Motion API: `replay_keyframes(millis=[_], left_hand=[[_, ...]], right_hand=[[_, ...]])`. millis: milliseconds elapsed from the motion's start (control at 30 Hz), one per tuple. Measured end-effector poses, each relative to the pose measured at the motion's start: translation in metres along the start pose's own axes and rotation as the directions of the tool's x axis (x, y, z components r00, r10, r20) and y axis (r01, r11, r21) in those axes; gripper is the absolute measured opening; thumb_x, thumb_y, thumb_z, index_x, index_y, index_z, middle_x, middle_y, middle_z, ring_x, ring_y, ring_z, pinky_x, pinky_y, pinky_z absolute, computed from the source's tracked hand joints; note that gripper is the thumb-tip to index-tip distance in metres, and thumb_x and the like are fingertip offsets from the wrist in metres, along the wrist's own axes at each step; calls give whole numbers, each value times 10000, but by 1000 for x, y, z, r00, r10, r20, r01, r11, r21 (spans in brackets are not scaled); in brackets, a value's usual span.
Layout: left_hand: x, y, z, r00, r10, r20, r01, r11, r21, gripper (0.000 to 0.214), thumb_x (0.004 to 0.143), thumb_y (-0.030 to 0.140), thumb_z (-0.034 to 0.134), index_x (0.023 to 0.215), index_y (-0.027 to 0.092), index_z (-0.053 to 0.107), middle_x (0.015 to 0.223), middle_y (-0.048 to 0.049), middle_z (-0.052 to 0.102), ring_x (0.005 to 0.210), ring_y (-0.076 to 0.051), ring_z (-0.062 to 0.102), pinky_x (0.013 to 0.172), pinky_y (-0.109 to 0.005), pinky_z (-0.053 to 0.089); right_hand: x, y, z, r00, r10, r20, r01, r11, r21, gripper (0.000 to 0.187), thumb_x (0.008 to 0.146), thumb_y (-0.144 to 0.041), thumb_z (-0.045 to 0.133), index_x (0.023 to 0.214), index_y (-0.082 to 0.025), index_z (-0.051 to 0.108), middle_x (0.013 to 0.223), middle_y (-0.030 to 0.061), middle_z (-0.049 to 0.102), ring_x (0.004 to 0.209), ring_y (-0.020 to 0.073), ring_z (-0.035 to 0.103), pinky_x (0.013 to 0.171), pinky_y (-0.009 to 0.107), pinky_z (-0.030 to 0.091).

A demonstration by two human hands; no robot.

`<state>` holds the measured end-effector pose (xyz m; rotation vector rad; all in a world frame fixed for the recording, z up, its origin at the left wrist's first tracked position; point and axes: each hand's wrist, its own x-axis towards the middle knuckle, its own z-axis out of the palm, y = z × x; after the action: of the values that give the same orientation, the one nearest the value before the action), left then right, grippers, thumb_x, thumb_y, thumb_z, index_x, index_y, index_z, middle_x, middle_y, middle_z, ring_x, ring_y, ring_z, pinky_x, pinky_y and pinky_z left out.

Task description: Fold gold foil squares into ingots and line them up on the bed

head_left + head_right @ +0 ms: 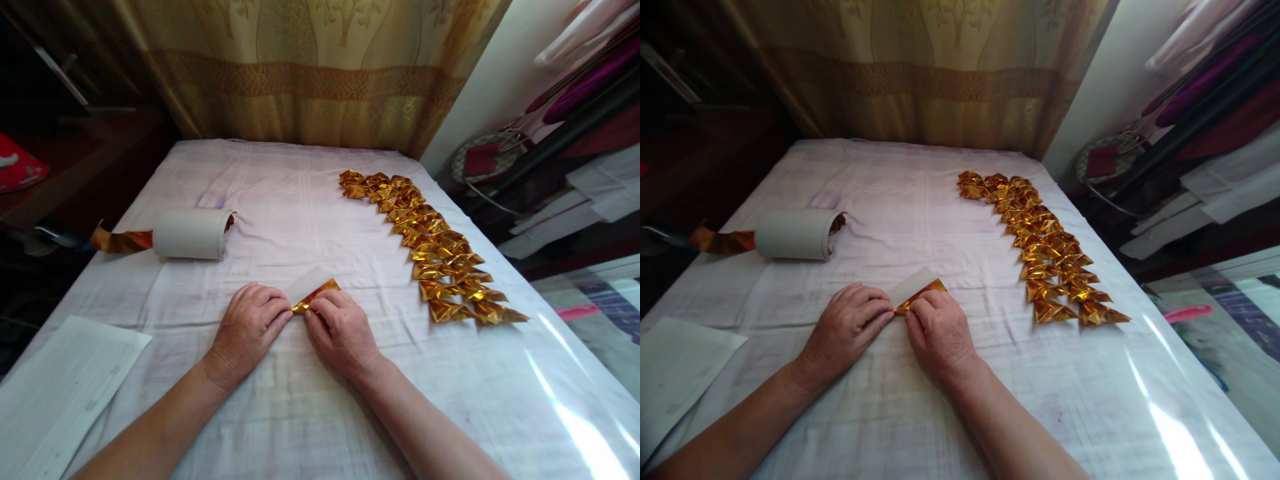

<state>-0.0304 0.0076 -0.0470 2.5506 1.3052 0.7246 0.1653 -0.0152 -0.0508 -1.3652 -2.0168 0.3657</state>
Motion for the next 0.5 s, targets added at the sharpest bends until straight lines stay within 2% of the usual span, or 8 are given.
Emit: replay_keyframes(millis=[133,333,500], left_hand=[[3,2,0,999,-30,19,30,999,-20,188,957,308,538,862,210,668,927,-29,673,897,-194,578,877,-375,434],[5,8,2,990,-139,28,140,990,-4,176,919,346,597,800,229,654,923,-23,650,922,-213,562,862,-380,410],[7,9,6,984,-175,23,175,984,26,153,901,334,623,797,223,637,925,-28,643,916,-223,551,859,-401,395]], right_hand=[[1,0,3,999,39,-13,-39,999,14,162,931,-182,523,810,-196,630,877,62,653,859,192,606,785,309,487],[1,0,5,997,73,-17,-73,997,-2,138,921,-188,532,800,-207,595,897,66,646,855,194,602,792,312,485],[1,-1,4,996,87,-10,-87,995,-43,88,909,-169,521,862,-208,585,901,66,637,848,204,590,778,320,478]])
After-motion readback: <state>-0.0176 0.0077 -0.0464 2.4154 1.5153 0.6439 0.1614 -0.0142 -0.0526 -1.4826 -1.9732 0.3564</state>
